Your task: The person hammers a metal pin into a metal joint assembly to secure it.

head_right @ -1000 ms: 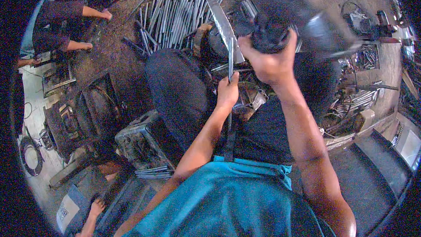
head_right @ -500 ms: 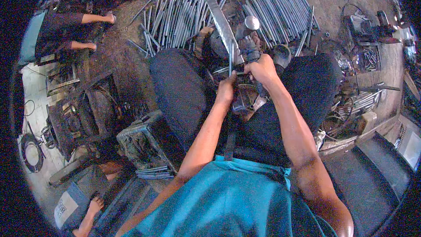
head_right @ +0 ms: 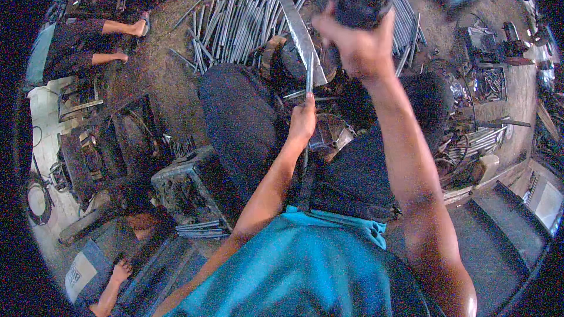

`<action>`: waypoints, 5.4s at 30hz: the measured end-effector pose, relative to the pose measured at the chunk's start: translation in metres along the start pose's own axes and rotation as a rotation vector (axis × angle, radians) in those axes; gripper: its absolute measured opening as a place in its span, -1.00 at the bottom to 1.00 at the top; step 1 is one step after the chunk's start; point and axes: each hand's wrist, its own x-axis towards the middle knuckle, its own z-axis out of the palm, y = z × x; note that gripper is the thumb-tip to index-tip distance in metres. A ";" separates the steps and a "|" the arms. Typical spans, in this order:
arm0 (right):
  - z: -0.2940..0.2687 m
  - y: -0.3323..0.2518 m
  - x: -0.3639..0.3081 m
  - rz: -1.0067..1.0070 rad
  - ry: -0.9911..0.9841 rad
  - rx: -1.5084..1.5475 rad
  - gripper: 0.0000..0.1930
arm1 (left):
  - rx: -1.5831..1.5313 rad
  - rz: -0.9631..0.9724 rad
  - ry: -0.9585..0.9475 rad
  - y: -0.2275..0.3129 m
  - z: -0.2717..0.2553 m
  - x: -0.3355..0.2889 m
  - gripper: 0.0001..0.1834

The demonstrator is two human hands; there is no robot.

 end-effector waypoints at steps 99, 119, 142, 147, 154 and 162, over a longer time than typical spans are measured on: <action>-0.029 0.121 -0.080 0.928 -0.370 -0.076 -0.85 | -0.015 0.083 0.088 -0.009 -0.001 0.002 -0.25; -0.050 -0.099 0.077 -0.047 -0.688 0.067 -0.82 | -0.184 -0.064 -0.021 -0.020 0.007 0.010 -0.25; -0.073 0.090 -0.061 1.017 -0.276 0.359 -0.92 | 0.137 0.246 0.322 0.003 0.003 -0.012 -0.45; -0.064 -0.053 0.025 0.340 -0.353 0.098 -0.80 | 0.092 0.230 0.180 -0.006 -0.002 -0.004 -0.47; -0.041 -0.052 0.072 -0.301 -0.472 0.382 -0.82 | 0.043 0.203 0.171 -0.004 0.002 -0.005 -0.46; -0.044 0.132 -0.105 1.040 -0.263 0.011 -0.86 | 0.088 0.308 0.268 -0.007 0.003 -0.001 -0.42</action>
